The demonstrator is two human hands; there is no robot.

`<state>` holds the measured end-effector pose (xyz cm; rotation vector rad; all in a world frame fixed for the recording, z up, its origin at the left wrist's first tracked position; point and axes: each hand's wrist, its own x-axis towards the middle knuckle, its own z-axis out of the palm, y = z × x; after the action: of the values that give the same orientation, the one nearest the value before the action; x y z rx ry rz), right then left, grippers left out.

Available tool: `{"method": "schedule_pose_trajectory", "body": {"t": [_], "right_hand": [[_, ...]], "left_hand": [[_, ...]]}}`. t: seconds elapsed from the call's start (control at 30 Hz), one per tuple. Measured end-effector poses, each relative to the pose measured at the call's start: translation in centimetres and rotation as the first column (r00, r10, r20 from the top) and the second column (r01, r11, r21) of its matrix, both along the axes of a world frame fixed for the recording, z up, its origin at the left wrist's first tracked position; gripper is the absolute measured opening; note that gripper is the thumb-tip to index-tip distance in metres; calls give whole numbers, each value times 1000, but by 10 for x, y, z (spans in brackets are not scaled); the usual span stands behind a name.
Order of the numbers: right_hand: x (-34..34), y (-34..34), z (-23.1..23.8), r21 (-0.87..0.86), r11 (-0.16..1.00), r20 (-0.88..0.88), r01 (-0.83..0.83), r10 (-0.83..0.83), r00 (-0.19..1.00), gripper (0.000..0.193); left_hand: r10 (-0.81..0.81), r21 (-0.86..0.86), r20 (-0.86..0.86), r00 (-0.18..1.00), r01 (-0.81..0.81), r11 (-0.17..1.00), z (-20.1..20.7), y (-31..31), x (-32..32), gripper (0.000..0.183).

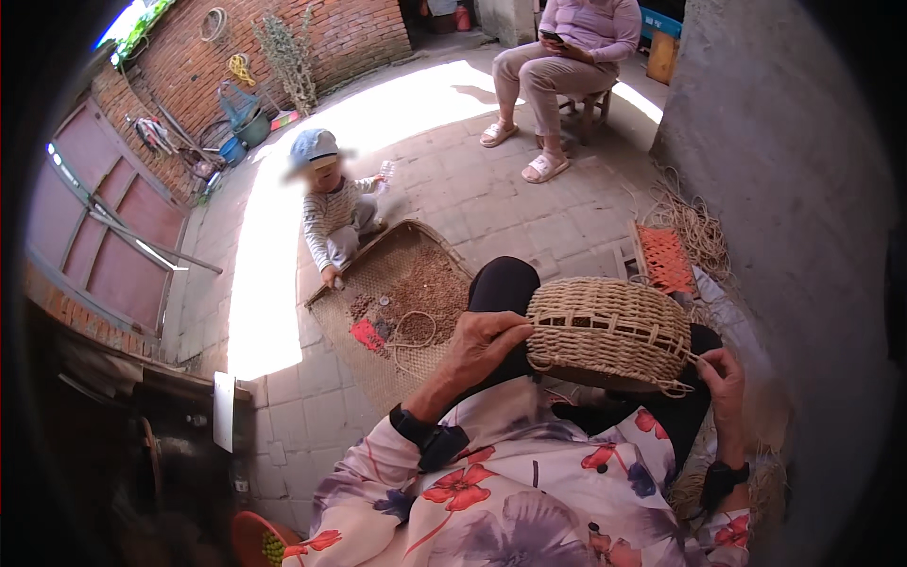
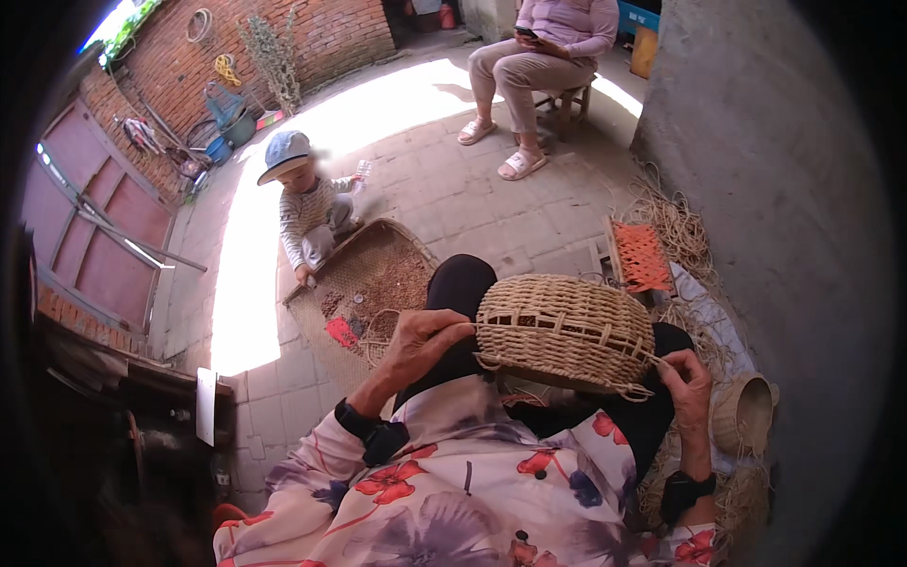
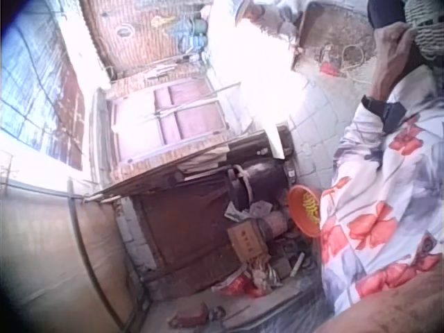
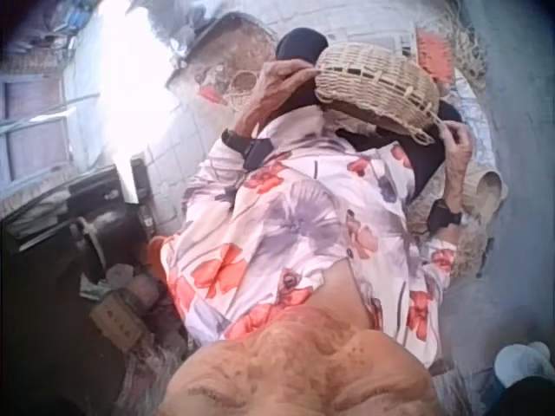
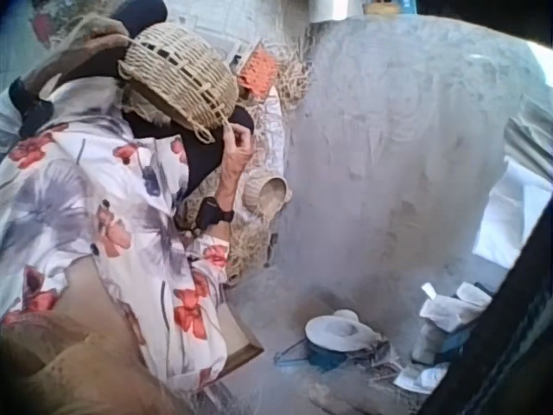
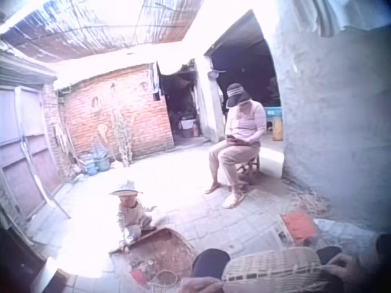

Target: The recorder is weaving a basket out of dried straw or plant fiber.

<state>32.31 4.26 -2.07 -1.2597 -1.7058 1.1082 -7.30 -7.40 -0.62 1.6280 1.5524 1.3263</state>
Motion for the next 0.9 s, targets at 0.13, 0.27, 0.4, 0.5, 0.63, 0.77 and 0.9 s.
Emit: {"method": "schedule_pose_trajectory", "body": {"t": [0.13,0.27,0.4,0.5,0.63,0.77,0.9], "right_hand": [[-16,0,8,10,998,-110,-61,62,992,10],[-14,8,0,32,998,-154,-50,54,987,12],[-18,3,-1,113,988,29,-101,99,995,13],[-26,2,5,171,979,67,-108,98,993,12],[-24,3,6,333,914,241,-230,153,958,16],[-49,-2,30,454,866,187,-207,134,973,20],[-73,-6,42,557,775,354,-299,105,929,21]], "left_hand": [[319,-133,155,935,-300,944,5,-34,-82,13],[265,-230,38,964,-249,941,-14,-50,-105,16],[126,-215,-297,947,-194,957,-3,-26,-71,23],[91,-91,-363,927,-132,987,7,-11,-48,28],[-41,33,-306,951,54,998,31,21,1,22],[-170,-1,-263,950,176,984,35,37,28,21],[-243,-45,-260,934,240,970,32,44,38,18]]}}
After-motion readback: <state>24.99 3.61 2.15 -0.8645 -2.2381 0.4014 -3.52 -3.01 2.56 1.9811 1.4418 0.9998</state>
